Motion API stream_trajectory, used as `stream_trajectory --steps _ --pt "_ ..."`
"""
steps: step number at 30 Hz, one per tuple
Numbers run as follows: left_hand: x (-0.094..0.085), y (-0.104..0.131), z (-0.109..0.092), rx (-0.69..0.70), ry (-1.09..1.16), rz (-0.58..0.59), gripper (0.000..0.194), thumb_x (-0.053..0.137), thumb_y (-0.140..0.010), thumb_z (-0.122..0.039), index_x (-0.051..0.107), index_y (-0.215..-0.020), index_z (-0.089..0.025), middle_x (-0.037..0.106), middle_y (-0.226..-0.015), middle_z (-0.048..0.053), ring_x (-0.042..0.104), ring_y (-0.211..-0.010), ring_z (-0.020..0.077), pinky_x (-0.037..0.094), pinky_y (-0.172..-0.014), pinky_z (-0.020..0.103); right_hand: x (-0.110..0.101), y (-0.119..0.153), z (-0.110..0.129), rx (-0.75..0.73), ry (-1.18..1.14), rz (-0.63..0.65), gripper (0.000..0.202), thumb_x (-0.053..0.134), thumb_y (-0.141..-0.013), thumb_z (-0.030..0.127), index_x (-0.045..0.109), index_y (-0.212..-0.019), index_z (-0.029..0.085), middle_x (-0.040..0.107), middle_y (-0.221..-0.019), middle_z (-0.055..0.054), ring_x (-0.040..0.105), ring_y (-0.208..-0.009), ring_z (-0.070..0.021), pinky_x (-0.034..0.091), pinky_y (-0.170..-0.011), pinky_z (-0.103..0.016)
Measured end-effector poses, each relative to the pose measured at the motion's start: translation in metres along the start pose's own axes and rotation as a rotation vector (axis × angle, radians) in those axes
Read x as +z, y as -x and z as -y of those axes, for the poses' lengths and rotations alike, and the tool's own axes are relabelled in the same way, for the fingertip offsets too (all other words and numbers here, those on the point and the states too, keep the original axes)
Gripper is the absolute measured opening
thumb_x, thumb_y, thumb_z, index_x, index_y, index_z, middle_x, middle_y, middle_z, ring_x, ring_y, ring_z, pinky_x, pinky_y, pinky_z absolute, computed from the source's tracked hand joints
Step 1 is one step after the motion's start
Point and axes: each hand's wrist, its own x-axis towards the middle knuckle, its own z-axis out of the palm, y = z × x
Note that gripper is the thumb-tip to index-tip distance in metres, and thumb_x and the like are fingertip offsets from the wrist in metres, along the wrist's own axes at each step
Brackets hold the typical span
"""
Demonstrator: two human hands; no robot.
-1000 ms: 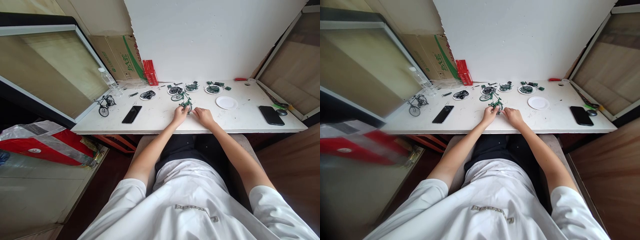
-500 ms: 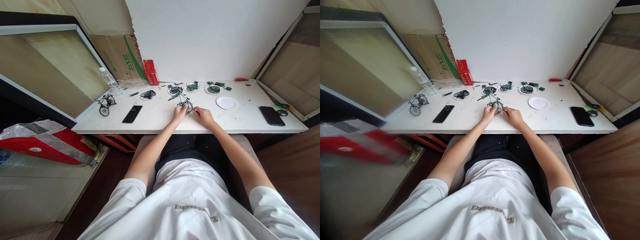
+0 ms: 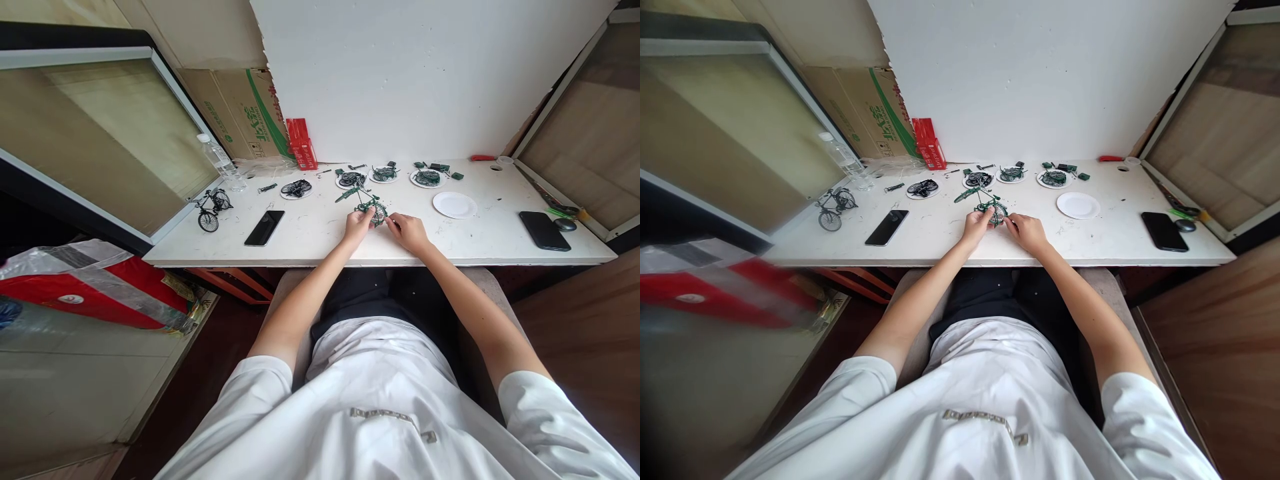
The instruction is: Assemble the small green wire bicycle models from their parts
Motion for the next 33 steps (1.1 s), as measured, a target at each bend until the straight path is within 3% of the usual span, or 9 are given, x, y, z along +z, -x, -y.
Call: stream_trajectory --steps 15,33 --pt "0.0009 0.0023 -0.0027 -0.028 -0.045 -0.002 0.055 0.087 -0.086 -0.066 0.073 -0.077 -0.014 0.080 -0.083 0.012 0.076 -0.078 0.0208 0.060 -0.071 0.030 -0.0034 -0.0007 0.0036 -0.012 -0.015 0.026 0.062 0.029 -0.119 0.057 0.077 -0.102 0.022 0.082 -0.095 -0.012 0.071 -0.083 -0.0258 0.034 -0.068 -0.034" --pt "-0.0014 0.0015 -0.0060 -0.042 -0.042 0.044 0.053 0.086 -0.087 -0.066 0.076 -0.076 -0.015 0.079 -0.077 0.010 0.074 -0.072 0.0201 0.060 -0.068 0.031 0.0000 0.0002 0.0036 -0.002 0.071 0.006 0.059 0.034 -0.119 0.055 0.078 -0.101 0.022 0.082 -0.093 -0.011 0.071 -0.082 -0.0241 0.027 -0.064 -0.034"
